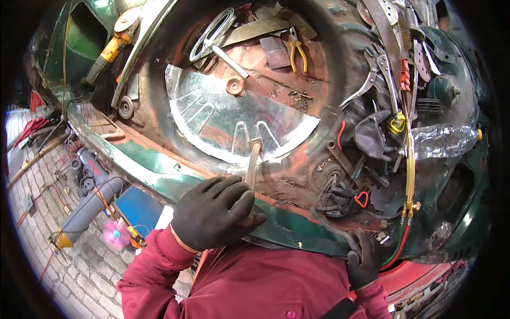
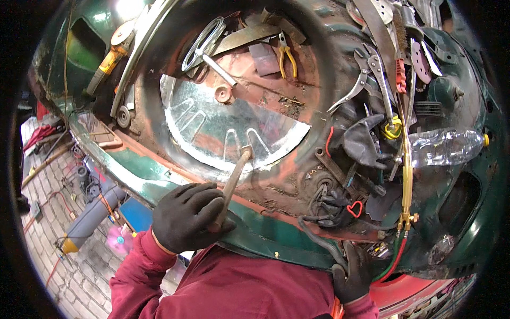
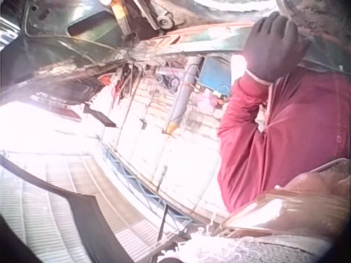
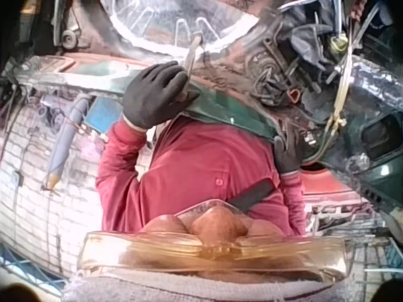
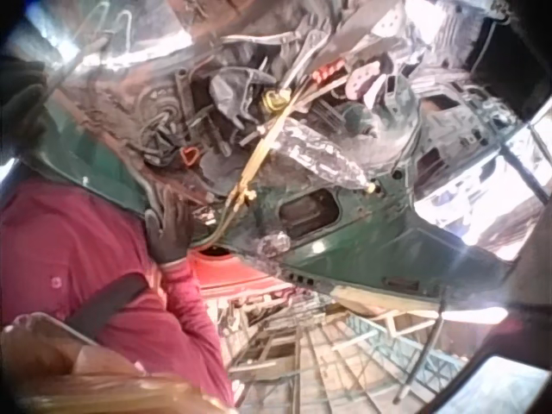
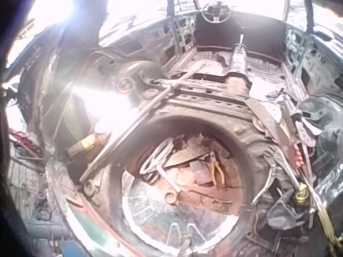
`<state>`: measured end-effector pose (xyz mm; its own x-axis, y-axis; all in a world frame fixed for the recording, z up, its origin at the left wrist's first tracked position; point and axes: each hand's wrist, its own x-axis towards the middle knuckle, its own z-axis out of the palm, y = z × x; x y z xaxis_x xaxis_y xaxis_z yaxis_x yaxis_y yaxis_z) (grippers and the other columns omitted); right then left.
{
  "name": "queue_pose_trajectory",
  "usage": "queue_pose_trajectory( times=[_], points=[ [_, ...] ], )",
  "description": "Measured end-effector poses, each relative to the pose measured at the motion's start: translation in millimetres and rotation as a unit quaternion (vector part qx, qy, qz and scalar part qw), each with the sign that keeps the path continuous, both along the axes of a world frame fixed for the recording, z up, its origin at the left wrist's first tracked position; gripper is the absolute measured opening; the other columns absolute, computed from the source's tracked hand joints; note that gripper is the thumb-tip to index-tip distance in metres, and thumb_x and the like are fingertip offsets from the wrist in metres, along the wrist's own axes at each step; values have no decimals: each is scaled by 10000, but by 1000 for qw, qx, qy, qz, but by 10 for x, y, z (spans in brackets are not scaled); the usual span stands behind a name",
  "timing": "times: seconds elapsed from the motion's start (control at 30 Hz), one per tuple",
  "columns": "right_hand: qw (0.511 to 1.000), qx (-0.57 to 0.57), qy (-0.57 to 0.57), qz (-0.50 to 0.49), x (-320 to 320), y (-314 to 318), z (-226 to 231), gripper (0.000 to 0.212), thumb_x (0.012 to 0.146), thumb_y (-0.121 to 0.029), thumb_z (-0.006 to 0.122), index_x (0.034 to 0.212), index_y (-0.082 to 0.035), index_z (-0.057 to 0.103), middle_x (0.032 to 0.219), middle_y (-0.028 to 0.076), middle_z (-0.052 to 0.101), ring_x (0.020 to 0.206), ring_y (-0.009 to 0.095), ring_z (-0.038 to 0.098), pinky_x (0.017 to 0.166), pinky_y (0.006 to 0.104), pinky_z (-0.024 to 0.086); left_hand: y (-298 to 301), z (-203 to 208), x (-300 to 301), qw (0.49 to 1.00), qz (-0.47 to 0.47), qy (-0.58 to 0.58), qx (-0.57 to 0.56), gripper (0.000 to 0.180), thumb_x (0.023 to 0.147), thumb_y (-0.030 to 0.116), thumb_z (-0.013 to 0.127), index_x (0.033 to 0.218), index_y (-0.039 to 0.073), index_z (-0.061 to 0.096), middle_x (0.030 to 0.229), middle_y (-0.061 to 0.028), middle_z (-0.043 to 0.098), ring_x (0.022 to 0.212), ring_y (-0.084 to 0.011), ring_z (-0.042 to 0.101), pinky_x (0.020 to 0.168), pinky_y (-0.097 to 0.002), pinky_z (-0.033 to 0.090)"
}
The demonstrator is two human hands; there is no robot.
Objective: The person uses a hammer and a metal rod to tap and shape a section of a car's inner metal panel. They briefly remove and put on glasses, then continue hammering the panel.
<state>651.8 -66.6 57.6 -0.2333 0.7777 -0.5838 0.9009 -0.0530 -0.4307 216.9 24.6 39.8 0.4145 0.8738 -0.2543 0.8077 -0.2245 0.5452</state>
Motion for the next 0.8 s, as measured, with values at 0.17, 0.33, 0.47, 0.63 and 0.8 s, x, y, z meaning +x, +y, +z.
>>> queue_pose_trajectory(
  times=[0.17, 0.33, 0.47, 0.63, 0.8],
  points=[
    [994, 104, -37, -26, -49, -166, -166, 631, 1049, -476, 572, 1438, 18, 622, 1240, 209, 676, 1098, 413, 650, 990, 524, 505, 57, 18, -22, 998, -22, -11, -54, 420, 868, 399, 835, 1060, 60, 679, 1128, -128, 752, 1098, -320, 753, 952, -418, 601],
    [993, 104, -28, -54, -113, -142, -148, 615, 1029, -442, 601, 1434, 20, 626, 1258, 213, 681, 1112, 420, 660, 1000, 520, 515, 88, 5, -11, 997, -20, -36, -64, 507, 844, 349, 870, 1173, 33, 647, 1214, -177, 737, 1146, -357, 739, 958, -432, 599],
    [991, 105, -34, -69, -85, -195, -169, 598, 1004, -404, 616, 1415, 31, 629, 1247, 220, 692, 1122, 412, 664, 1001, 517, 519, 134, -24, 13, 992, -50, -53, -105, 466, 919, 339, 808, 1188, -1, 634, 1238, -186, 722, 1164, -356, 725, 1003, -425, 581],
    [993, 88, -25, -80, -87, -213, -160, 584, 947, -340, 636, 1391, 39, 634, 1242, 219, 696, 1121, 408, 659, 989, 516, 526, 115, -46, -12, 992, -48, -56, -107, 449, 919, 342, 806, 1169, 5, 646, 1222, -174, 719, 1121, -339, 732, 991, -417, 590],
    [994, 96, -55, -22, -20, -212, -161, 578, 929, -320, 641, 1382, 39, 637, 1246, 211, 698, 1113, 409, 656, 978, 518, 531, 112, -57, -29, 993, -46, -50, -99, 453, 913, 338, 810, 1170, 3, 646, 1221, -176, 718, 1125, -335, 734, 1002, -421, 589]
  ],
)
